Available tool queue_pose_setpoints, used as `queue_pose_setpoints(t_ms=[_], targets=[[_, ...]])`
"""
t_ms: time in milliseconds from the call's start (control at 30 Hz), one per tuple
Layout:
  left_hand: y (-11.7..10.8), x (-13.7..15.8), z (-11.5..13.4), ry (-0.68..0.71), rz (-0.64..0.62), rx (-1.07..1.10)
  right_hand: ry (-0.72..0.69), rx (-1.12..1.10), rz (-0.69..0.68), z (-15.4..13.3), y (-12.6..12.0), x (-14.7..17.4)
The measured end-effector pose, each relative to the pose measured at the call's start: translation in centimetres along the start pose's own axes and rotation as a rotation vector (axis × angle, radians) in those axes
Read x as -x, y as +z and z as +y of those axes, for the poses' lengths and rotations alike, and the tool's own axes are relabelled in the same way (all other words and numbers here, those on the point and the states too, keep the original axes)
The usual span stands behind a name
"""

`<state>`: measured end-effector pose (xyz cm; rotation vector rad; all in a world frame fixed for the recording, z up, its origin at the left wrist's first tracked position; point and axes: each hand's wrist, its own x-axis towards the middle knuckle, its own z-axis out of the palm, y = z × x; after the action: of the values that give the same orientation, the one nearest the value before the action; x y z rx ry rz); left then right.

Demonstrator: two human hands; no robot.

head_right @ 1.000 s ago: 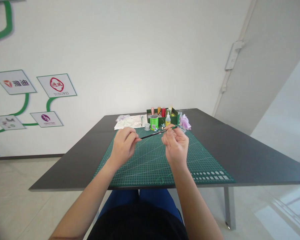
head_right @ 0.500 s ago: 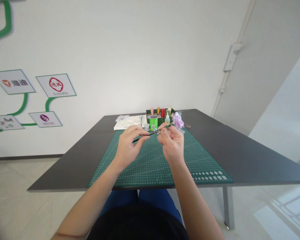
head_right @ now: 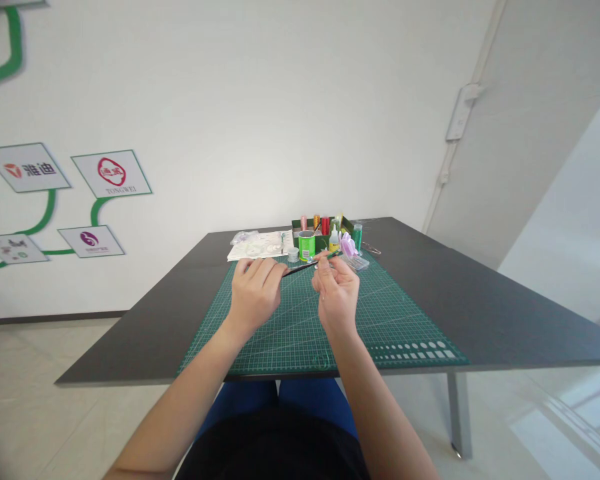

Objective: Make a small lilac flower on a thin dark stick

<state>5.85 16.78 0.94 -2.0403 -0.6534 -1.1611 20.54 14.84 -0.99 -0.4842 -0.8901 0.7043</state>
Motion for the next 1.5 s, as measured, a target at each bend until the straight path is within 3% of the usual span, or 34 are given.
queue_pose_setpoints(t_ms=[333, 600, 800, 933, 1100, 1300, 1500], targets=[[1.4, 2.2, -1.3, -0.217, 0.058, 0.205, 0.048, -0.037, 0.08, 0.0, -0.8, -0.7], [0.5, 0.5, 0.3, -0.048, 0.022, 0.128, -0.007, 0.007, 0.08, 0.0, 0.5, 0.0], [0.2, 0.3, 0.2, -0.163, -0.029, 0.273, -0.041, 0.082, 0.049, -0.3, 0.6, 0.3], [-0.1, -0.1, -0.2, -0.148, -0.079, 0.314, -0.049, 0.113, 0.044, -0.2, 0.4, 0.3], [-0.6, -0.5, -0.2, -0.05, -0.134, 0.21, -0.039, 0.078, 0.063, 0.1, 0.5, 0.3], [-0.7, 0.4, 0.8, -0.065, 0.013, -0.029, -0.024, 0.014, 0.119, 0.5, 1.3, 0.5], [-0.5, 1.6, 0.6, -0.053, 0.052, -0.065, -0.009, -0.008, 0.152, 0.4, 1.2, 0.2]])
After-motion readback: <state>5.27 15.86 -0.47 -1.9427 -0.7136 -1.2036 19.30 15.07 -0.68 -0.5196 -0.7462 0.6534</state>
